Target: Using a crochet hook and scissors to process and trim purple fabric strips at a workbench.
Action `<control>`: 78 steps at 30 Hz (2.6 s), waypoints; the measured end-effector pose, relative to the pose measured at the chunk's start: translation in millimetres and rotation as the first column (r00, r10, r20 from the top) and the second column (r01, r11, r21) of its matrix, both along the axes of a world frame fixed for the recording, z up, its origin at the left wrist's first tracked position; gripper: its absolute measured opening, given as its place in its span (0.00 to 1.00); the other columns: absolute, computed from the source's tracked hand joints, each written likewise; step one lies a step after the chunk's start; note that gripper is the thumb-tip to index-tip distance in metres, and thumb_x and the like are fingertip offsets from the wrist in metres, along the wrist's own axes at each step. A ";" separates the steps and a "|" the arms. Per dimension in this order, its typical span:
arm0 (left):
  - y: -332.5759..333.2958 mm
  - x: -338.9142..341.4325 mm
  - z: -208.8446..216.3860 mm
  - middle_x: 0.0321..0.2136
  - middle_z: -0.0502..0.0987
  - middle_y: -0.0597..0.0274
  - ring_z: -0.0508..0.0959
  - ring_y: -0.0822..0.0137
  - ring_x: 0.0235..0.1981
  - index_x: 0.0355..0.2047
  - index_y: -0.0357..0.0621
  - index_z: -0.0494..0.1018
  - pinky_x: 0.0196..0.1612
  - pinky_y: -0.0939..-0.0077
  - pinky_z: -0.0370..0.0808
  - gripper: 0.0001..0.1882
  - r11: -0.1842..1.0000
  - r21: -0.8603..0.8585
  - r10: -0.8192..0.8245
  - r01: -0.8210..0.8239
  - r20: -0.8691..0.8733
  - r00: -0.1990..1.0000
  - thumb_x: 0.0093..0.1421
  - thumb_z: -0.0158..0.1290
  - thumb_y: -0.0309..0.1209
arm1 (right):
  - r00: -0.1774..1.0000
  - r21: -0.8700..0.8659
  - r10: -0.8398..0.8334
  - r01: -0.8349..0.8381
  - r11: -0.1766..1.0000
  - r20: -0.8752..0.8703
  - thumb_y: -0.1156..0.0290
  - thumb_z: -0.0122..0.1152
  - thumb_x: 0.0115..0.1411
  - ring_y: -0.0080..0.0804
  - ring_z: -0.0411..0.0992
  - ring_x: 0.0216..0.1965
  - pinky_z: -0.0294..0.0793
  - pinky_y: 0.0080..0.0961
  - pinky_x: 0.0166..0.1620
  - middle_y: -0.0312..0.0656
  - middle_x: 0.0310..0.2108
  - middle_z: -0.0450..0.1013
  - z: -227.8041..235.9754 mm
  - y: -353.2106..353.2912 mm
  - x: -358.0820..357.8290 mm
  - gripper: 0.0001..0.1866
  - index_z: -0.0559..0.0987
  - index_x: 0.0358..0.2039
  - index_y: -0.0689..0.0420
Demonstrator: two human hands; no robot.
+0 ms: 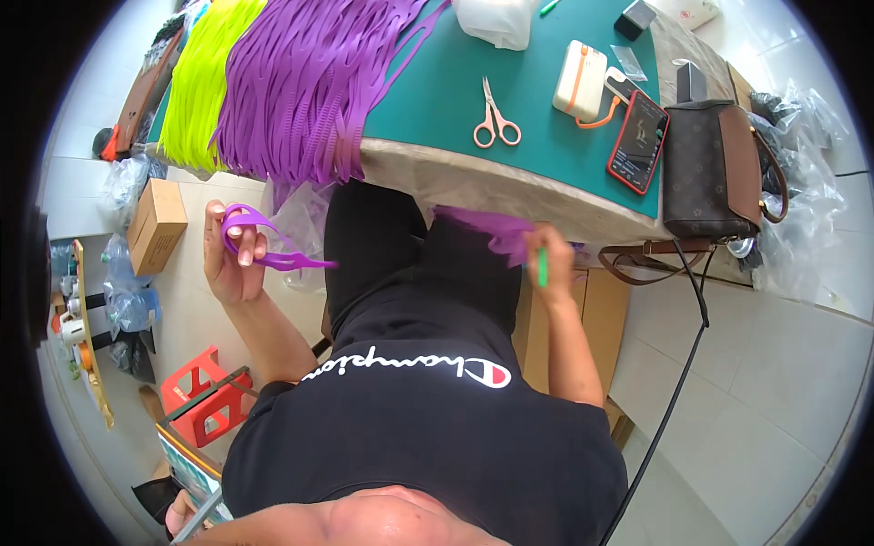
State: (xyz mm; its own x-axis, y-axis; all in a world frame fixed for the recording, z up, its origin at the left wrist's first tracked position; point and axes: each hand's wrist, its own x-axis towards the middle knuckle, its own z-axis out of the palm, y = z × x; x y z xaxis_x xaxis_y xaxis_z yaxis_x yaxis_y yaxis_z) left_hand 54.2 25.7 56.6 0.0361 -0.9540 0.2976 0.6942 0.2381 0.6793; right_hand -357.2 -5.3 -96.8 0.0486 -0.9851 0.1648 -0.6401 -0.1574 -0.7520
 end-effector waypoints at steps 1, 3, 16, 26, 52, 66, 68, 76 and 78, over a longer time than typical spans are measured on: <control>3.1 2.6 1.1 0.33 0.73 0.54 0.74 0.70 0.21 0.46 0.38 0.64 0.31 0.71 0.76 0.11 1.000 0.010 -0.002 0.002 -0.003 1.000 0.69 0.36 0.30 | 0.998 -0.067 -0.067 0.068 0.995 0.016 0.76 0.58 0.58 0.32 0.66 0.28 0.66 0.23 0.35 0.43 0.28 0.70 38.6 5.8 -7.8 0.10 0.66 0.23 0.60; 2.3 4.5 -0.8 0.33 0.73 0.54 0.73 0.70 0.21 0.46 0.38 0.64 0.31 0.71 0.76 0.11 1.000 0.007 -0.019 0.019 -0.010 1.000 0.70 0.36 0.30 | 0.971 -0.225 -0.131 0.176 0.958 0.200 0.81 0.57 0.58 0.25 0.67 0.33 0.67 0.21 0.40 0.40 0.33 0.73 86.6 20.1 -31.7 0.14 0.61 0.22 0.58; -5.2 -10.3 -4.9 0.33 0.74 0.52 0.73 0.69 0.21 0.47 0.37 0.63 0.31 0.70 0.76 0.11 0.999 0.026 -0.026 0.026 0.006 1.000 0.69 0.36 0.29 | 0.920 -0.654 -0.318 0.097 0.750 -0.228 0.86 0.62 0.51 0.37 0.71 0.36 0.70 0.27 0.42 0.50 0.35 0.72 126.9 36.4 -87.4 0.15 0.64 0.21 0.58; -1.9 -16.4 -8.9 0.33 0.73 0.54 0.73 0.70 0.21 0.44 0.37 0.64 0.31 0.71 0.76 0.10 0.995 0.090 -0.052 0.044 0.094 0.994 0.69 0.38 0.29 | 0.965 -0.328 -0.092 0.006 0.944 -0.246 0.89 0.57 0.46 0.45 0.66 0.26 0.69 0.33 0.34 0.47 0.23 0.63 -11.9 -9.7 -110.9 0.11 0.67 0.22 0.60; -5.1 -46.4 -13.1 0.29 0.72 0.55 0.74 0.71 0.19 0.41 0.35 0.66 0.28 0.74 0.77 0.08 0.975 0.197 -0.140 0.102 0.191 0.972 0.67 0.42 0.28 | 0.947 0.754 0.076 -0.297 0.587 0.314 0.52 0.55 0.61 0.27 0.74 0.36 0.70 0.21 0.38 0.46 0.29 0.76 -11.9 -4.5 -66.1 0.21 0.75 0.28 0.60; 1.1 -77.1 -6.4 0.24 0.73 0.50 0.76 0.63 0.17 0.35 0.33 0.68 0.20 0.77 0.76 0.10 0.954 0.155 -0.290 0.258 0.244 0.925 0.63 0.49 0.30 | 0.828 -0.506 -0.417 0.194 0.840 -0.375 0.55 0.55 0.61 0.57 0.61 0.53 0.60 0.45 0.56 0.48 0.41 0.74 114.0 -117.3 -69.9 0.19 0.69 0.30 0.61; 3.5 -84.3 -4.2 0.25 0.73 0.50 0.78 0.62 0.19 0.36 0.32 0.69 0.20 0.77 0.76 0.10 0.950 0.140 -0.306 0.279 0.253 0.918 0.62 0.50 0.29 | 0.927 -0.551 -0.319 0.163 0.819 -0.199 0.59 0.55 0.62 0.51 0.65 0.52 0.62 0.41 0.55 0.49 0.42 0.74 126.5 -111.7 -45.3 0.16 0.69 0.28 0.60; -2.0 -103.2 11.0 0.32 0.75 0.48 0.79 0.62 0.26 0.38 0.30 0.72 0.29 0.75 0.77 0.07 0.881 0.194 -0.468 0.432 0.225 0.854 0.61 0.50 0.21 | 0.268 -0.231 0.708 -0.820 0.524 0.653 0.66 0.65 0.56 0.41 0.70 0.45 0.68 0.34 0.49 0.46 0.42 0.72 134.9 -39.0 90.1 0.20 0.59 0.27 0.56; -3.6 -96.3 16.7 0.32 0.76 0.50 0.78 0.66 0.27 0.39 0.31 0.72 0.29 0.75 0.77 0.07 0.937 0.177 -0.347 0.302 0.359 0.867 0.60 0.50 0.20 | 0.318 0.005 0.721 -0.917 0.400 0.615 0.67 0.64 0.57 0.33 0.72 0.36 0.71 0.30 0.42 0.42 0.33 0.73 137.2 -48.4 86.5 0.20 0.58 0.25 0.55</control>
State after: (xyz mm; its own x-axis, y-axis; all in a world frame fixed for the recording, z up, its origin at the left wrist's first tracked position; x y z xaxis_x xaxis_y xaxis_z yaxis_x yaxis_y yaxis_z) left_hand -42.1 22.2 73.3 -0.3748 -0.9197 0.1170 0.4035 -0.0482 0.9137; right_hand -270.7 -53.7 40.4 0.8785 -0.4520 0.1548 0.1228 -0.0994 -0.9874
